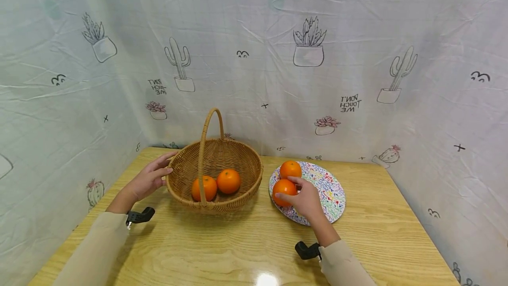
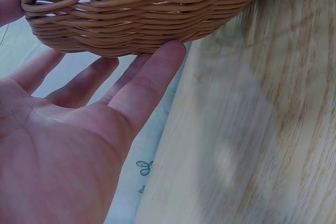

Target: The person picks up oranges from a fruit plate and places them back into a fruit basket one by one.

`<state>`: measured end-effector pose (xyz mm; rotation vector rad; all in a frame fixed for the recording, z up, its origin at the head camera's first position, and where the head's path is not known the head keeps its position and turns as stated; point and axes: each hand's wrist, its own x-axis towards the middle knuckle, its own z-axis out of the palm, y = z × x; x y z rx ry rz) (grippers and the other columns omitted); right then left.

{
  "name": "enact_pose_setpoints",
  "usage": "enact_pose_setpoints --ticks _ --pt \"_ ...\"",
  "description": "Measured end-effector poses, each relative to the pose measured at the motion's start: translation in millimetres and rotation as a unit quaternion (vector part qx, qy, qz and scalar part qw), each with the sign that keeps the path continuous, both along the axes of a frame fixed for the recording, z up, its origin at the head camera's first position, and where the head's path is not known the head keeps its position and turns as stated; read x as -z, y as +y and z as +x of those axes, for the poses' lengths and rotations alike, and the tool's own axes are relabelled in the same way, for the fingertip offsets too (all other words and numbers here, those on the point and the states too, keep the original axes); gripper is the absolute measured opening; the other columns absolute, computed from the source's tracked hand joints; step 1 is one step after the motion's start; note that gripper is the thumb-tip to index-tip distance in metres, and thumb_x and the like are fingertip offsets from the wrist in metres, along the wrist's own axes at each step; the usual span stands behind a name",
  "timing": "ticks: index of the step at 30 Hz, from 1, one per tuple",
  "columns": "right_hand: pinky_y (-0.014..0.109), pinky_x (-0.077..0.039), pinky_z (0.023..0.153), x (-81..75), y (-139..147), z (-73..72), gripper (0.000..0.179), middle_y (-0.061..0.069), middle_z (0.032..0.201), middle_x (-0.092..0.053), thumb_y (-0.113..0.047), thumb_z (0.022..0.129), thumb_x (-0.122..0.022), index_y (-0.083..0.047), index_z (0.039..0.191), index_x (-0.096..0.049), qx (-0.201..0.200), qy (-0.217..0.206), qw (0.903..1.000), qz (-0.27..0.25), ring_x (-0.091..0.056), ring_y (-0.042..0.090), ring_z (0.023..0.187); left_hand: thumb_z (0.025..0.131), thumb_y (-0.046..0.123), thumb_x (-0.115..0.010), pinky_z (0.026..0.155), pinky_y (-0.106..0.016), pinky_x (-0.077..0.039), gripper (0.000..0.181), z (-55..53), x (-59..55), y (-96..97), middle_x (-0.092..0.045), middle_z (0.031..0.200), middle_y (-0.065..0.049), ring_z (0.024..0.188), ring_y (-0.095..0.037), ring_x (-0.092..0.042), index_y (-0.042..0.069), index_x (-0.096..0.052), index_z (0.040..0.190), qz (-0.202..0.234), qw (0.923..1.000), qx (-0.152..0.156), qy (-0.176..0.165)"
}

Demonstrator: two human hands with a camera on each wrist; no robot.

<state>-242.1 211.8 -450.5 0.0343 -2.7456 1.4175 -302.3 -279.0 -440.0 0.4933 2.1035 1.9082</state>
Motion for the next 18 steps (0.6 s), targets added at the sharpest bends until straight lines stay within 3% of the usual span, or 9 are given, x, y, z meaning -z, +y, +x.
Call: enact_pose_setpoints --ticks 18 --pt "0.041 -0.061 0.085 1.4 -0.7 3.2 0.068 0.021 0.133 -0.066 -0.033 0.081 -0.089 -0.004 0.137 -0.065 0.014 0.007 0.9998 0.015 -0.066 0.036 0.115 0.11 0.016 -0.047 0.095 -0.038 -0.059 0.064 -3.0 4.2 -1.5 -0.019 0.167 -0.025 0.139 -0.029 -0.049 0.015 -0.017 0.166 -0.003 0.9997 0.009 0.022"
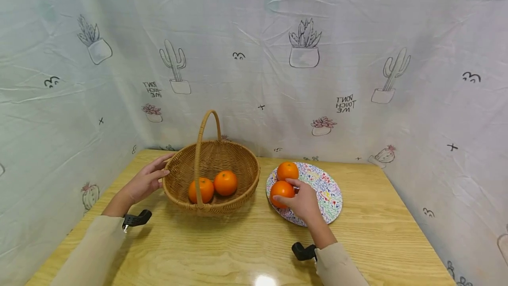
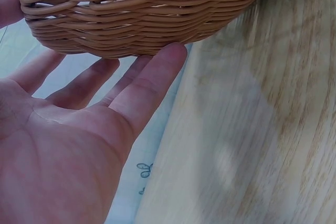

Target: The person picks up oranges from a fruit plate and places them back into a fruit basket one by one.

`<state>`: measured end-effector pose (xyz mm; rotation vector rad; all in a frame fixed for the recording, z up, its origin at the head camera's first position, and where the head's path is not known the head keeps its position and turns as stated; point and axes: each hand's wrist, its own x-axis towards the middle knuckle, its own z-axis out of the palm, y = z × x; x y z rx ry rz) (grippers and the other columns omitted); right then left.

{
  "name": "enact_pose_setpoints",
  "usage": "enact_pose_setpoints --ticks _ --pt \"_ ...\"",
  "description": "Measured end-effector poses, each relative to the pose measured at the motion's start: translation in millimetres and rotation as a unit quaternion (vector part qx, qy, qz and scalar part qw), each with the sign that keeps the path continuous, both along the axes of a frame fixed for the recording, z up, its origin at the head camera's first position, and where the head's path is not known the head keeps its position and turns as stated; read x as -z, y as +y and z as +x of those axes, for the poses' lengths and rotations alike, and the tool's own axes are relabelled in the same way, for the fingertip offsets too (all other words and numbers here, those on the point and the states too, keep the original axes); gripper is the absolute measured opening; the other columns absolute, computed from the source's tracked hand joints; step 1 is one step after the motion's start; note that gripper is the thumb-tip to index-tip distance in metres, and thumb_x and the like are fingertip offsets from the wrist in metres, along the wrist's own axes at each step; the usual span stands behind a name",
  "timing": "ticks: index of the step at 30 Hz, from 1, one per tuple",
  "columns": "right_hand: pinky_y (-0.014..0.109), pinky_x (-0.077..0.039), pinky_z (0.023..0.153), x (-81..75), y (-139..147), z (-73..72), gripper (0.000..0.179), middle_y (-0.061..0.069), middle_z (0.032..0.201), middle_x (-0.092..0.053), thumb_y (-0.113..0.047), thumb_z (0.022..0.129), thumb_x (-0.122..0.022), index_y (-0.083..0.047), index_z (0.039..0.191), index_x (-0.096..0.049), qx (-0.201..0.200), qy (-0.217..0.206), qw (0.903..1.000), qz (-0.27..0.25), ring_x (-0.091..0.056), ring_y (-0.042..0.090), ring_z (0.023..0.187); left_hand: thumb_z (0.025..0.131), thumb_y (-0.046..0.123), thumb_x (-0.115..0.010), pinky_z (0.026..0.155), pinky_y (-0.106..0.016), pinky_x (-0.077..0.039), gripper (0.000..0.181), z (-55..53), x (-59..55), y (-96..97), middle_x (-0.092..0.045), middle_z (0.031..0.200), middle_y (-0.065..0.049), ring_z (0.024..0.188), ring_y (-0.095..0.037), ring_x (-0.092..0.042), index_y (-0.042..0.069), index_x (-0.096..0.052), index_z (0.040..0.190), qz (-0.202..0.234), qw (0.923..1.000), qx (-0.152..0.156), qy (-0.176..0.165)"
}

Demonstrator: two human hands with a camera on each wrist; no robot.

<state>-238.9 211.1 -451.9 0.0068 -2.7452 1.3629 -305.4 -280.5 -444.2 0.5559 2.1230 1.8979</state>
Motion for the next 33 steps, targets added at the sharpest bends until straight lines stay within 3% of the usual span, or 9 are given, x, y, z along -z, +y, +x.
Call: enact_pose_setpoints --ticks 12,19,27,33 --pt "0.043 -0.061 0.088 0.6 -0.4 -0.3 0.065 0.022 0.133 -0.066 -0.03 0.081 -0.089 -0.003 0.136 -0.065 0.005 -0.004 1.0 -0.004 -0.066 0.038 0.117 0.109 0.016 -0.05 0.094 -0.036 -0.06 0.065 -2.1 2.1 -0.8 -0.019 0.167 -0.025 0.132 -0.017 -0.055 0.016 -0.019 0.166 0.008 1.0 -0.001 -0.004" --pt "0.043 -0.061 0.089 0.4 -0.7 0.3 0.067 0.023 0.135 -0.064 -0.03 0.081 -0.089 -0.002 0.137 -0.064 0.003 -0.014 0.9997 -0.018 -0.066 0.038 0.118 0.109 0.016 -0.05 0.094 -0.036 -0.059 0.065 -0.9 1.2 -0.6 -0.019 0.167 -0.025 0.135 -0.023 -0.052 0.015 -0.018 0.166 0.005 1.0 -0.001 -0.006" --pt "0.044 -0.061 0.091 0.7 1.5 -0.5 0.067 0.022 0.135 -0.064 -0.029 0.081 -0.089 -0.002 0.138 -0.064 0.001 -0.011 0.9998 -0.016 -0.066 0.038 0.118 0.109 0.012 -0.047 0.095 -0.037 -0.059 0.064 -2.4 0.5 1.3 -0.018 0.167 -0.025 0.145 -0.047 -0.037 0.015 -0.017 0.166 0.005 1.0 0.004 -0.006" --pt "0.043 -0.061 0.089 1.3 0.8 -0.2 0.067 0.022 0.136 -0.064 -0.029 0.082 -0.088 -0.002 0.138 -0.063 -0.003 -0.011 0.9996 -0.027 -0.068 0.037 0.114 0.109 0.014 -0.049 0.094 -0.036 -0.059 0.065 -0.8 -1.4 -0.1 -0.019 0.167 -0.026 0.141 -0.035 -0.046 0.015 -0.017 0.166 0.005 1.0 0.002 -0.008"
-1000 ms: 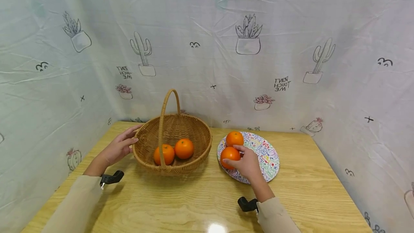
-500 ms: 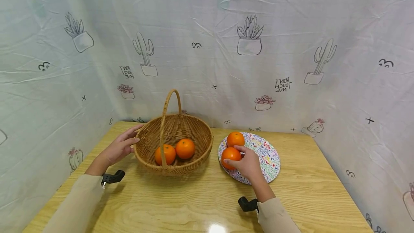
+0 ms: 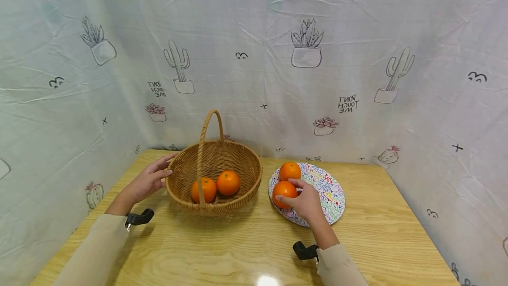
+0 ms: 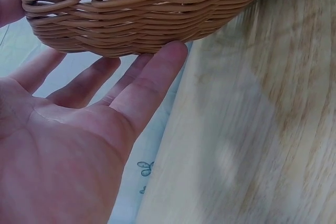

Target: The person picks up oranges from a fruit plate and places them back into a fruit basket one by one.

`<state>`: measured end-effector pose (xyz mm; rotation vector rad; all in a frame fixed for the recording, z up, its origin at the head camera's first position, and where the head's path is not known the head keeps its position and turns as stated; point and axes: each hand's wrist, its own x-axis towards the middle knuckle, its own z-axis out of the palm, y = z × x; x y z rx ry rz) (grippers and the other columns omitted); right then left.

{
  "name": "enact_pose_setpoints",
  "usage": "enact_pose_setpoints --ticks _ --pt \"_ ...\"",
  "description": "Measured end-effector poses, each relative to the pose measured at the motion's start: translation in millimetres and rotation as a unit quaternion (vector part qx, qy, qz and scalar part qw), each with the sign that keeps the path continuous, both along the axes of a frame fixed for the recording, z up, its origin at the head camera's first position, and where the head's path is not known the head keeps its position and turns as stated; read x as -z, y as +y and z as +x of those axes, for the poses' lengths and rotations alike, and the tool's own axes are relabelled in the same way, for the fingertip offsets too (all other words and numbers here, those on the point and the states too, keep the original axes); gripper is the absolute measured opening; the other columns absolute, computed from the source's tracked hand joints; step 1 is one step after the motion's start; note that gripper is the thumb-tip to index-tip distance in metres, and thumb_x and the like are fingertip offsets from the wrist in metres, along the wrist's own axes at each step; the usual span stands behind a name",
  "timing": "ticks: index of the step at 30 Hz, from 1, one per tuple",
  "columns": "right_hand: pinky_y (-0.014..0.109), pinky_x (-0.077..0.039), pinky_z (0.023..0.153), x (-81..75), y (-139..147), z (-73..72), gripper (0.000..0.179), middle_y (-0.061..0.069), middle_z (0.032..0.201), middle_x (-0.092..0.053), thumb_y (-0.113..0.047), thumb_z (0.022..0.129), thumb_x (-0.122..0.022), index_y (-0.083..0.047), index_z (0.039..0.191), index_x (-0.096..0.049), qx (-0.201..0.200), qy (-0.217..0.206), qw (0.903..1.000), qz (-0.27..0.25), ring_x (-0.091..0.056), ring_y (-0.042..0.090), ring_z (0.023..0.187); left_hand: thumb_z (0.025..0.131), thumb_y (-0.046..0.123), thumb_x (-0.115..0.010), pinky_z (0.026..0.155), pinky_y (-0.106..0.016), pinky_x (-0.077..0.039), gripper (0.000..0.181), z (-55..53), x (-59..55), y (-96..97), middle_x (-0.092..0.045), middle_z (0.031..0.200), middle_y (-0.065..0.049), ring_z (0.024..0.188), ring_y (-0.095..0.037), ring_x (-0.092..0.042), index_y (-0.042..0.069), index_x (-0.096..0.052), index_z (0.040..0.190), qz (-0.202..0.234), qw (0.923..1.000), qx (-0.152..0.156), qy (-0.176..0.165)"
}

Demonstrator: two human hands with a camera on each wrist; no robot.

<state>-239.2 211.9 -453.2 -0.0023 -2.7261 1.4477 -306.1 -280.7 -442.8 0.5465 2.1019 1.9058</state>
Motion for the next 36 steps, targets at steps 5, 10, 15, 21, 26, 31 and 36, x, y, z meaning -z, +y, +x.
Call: enact_pose_setpoints --ticks 5,10,15,21,26,31,36 --pt "0.041 -0.062 0.087 0.7 -0.2 0.6 0.067 0.022 0.136 -0.064 -0.028 0.082 -0.088 -0.003 0.138 -0.063 0.001 0.001 1.0 0.001 -0.069 0.036 0.112 0.109 0.015 -0.05 0.093 -0.035 -0.06 0.066 0.7 -0.8 -0.7 -0.018 0.167 -0.026 0.137 -0.027 -0.051 0.014 -0.017 0.166 0.003 1.0 0.001 0.0" --pt "0.042 -0.061 0.088 -0.1 0.0 0.5 0.066 0.022 0.137 -0.064 -0.03 0.082 -0.089 -0.005 0.138 -0.064 0.003 -0.002 1.0 0.007 -0.069 0.035 0.111 0.109 0.014 -0.05 0.093 -0.035 -0.059 0.066 0.7 -2.1 0.5 -0.019 0.167 -0.025 0.14 -0.032 -0.048 0.014 -0.018 0.166 0.0 1.0 0.0 0.002" --pt "0.044 -0.06 0.091 0.0 -0.2 1.6 0.067 0.021 0.137 -0.063 -0.032 0.081 -0.088 -0.007 0.138 -0.063 0.003 -0.006 1.0 0.006 -0.067 0.037 0.115 0.109 0.014 -0.05 0.095 -0.036 -0.059 0.066 0.6 -2.0 1.1 -0.019 0.167 -0.025 0.144 -0.041 -0.04 0.015 -0.017 0.166 -0.003 1.0 -0.004 0.0" --pt "0.046 -0.059 0.093 0.5 -0.5 2.9 0.066 0.019 0.137 -0.064 -0.033 0.081 -0.088 -0.008 0.138 -0.064 0.006 0.002 1.0 0.005 -0.067 0.036 0.115 0.109 0.013 -0.049 0.094 -0.037 -0.059 0.065 0.8 -1.3 0.9 -0.02 0.167 -0.025 0.141 -0.036 -0.045 0.015 -0.018 0.166 -0.001 1.0 -0.006 -0.001" --pt "0.044 -0.059 0.092 2.9 0.0 4.4 0.064 0.018 0.137 -0.065 -0.033 0.082 -0.088 -0.009 0.137 -0.064 0.011 0.007 0.9999 0.0 -0.068 0.034 0.113 0.109 0.01 -0.047 0.094 -0.037 -0.059 0.064 1.8 -2.7 2.4 -0.02 0.166 -0.026 0.142 -0.04 -0.043 0.014 -0.018 0.166 -0.001 1.0 -0.004 -0.001" --pt "0.042 -0.061 0.089 1.0 0.3 4.0 0.064 0.018 0.136 -0.065 -0.034 0.081 -0.088 -0.011 0.136 -0.065 0.008 0.01 0.9998 -0.017 -0.068 0.033 0.112 0.109 0.011 -0.048 0.093 -0.036 -0.06 0.065 2.2 -4.1 2.5 -0.019 0.166 -0.026 0.14 -0.034 -0.047 0.014 -0.017 0.166 0.0 1.0 -0.003 -0.002" --pt "0.038 -0.061 0.087 -5.4 0.4 4.9 0.065 0.017 0.136 -0.065 -0.033 0.082 -0.088 -0.012 0.138 -0.064 0.004 0.001 0.9989 -0.047 -0.066 0.033 0.115 0.109 0.012 -0.048 0.093 -0.036 -0.06 0.065 2.0 -4.3 1.4 -0.019 0.167 -0.026 0.138 -0.03 -0.049 0.013 -0.017 0.166 0.0 1.0 0.0 0.0"
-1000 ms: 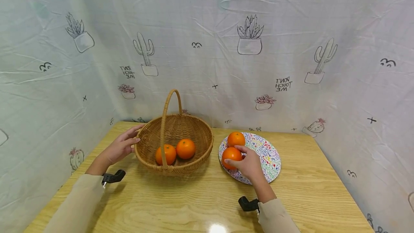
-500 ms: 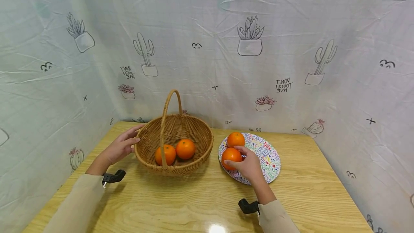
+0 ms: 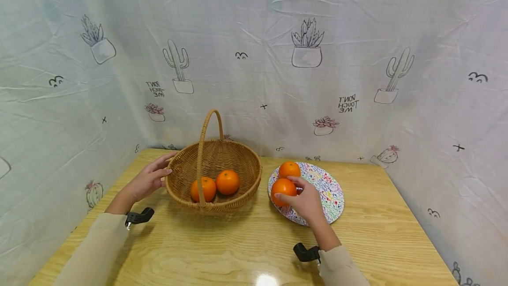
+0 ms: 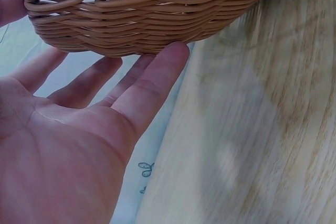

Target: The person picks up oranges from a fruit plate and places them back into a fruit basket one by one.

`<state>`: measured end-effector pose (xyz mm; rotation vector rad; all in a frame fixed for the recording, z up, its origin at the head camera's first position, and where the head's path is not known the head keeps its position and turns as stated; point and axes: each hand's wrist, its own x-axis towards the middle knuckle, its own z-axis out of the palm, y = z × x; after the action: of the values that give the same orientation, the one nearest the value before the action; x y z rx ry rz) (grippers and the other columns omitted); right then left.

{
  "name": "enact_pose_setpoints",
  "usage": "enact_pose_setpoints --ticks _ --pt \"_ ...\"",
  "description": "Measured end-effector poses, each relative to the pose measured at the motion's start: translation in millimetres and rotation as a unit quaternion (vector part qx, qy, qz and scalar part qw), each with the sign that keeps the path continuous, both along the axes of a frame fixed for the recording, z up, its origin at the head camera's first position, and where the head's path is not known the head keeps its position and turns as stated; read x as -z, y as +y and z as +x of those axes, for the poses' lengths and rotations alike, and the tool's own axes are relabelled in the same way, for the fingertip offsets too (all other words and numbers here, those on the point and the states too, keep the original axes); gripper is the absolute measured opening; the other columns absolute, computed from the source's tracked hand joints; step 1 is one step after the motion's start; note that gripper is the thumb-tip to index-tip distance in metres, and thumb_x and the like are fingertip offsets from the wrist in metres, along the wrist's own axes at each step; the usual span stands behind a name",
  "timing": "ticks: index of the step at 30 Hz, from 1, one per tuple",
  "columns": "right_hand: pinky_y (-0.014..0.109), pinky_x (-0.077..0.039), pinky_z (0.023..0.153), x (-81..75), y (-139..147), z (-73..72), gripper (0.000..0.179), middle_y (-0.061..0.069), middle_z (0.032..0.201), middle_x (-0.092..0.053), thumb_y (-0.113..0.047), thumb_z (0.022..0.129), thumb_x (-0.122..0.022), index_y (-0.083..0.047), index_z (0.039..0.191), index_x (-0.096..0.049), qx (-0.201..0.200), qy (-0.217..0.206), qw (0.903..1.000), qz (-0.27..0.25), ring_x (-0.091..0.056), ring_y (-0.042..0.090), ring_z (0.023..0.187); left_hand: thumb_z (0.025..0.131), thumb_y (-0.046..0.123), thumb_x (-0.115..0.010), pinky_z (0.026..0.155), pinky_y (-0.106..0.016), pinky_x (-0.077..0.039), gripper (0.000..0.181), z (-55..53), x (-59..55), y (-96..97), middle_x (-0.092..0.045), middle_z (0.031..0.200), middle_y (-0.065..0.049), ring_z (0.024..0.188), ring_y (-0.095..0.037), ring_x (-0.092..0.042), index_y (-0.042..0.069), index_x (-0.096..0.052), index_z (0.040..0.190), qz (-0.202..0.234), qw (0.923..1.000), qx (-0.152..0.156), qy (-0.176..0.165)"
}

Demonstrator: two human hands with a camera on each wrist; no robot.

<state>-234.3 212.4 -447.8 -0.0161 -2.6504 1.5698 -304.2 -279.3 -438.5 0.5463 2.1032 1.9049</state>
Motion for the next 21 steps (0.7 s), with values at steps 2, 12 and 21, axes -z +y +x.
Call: enact_pose_setpoints --ticks 2,12,21 --pt "0.036 -0.061 0.087 -3.7 -1 1.2 0.066 0.017 0.137 -0.065 -0.034 0.082 -0.088 -0.011 0.139 -0.063 -0.001 -0.001 1.0 -0.005 -0.066 0.032 0.115 0.109 0.012 -0.048 0.093 -0.036 -0.059 0.065 -0.3 0.4 -0.5 -0.019 0.167 -0.026 0.137 -0.029 -0.049 0.013 -0.017 0.166 0.0 1.0 0.001 0.001" --pt "0.033 -0.062 0.082 -23.6 -6 0.2 0.067 0.016 0.137 -0.064 -0.035 0.081 -0.089 -0.015 0.139 -0.064 -0.011 0.025 0.9994 -0.021 -0.066 0.032 0.112 0.108 0.011 -0.048 0.092 -0.034 -0.06 0.066 -0.5 1.1 -0.7 -0.02 0.166 -0.026 0.134 -0.023 -0.053 0.013 -0.017 0.166 0.004 1.0 -0.004 -0.004" --pt "0.036 -0.062 0.084 -41.0 -12 -4.3 0.065 0.014 0.137 -0.064 -0.035 0.08 -0.089 -0.018 0.138 -0.064 -0.025 0.042 0.9985 -0.026 -0.066 0.034 0.116 0.108 0.01 -0.048 0.093 -0.035 -0.06 0.065 0.6 -1.1 0.9 -0.021 0.166 -0.026 0.133 -0.023 -0.054 0.013 -0.017 0.166 0.004 1.0 -0.006 -0.005"
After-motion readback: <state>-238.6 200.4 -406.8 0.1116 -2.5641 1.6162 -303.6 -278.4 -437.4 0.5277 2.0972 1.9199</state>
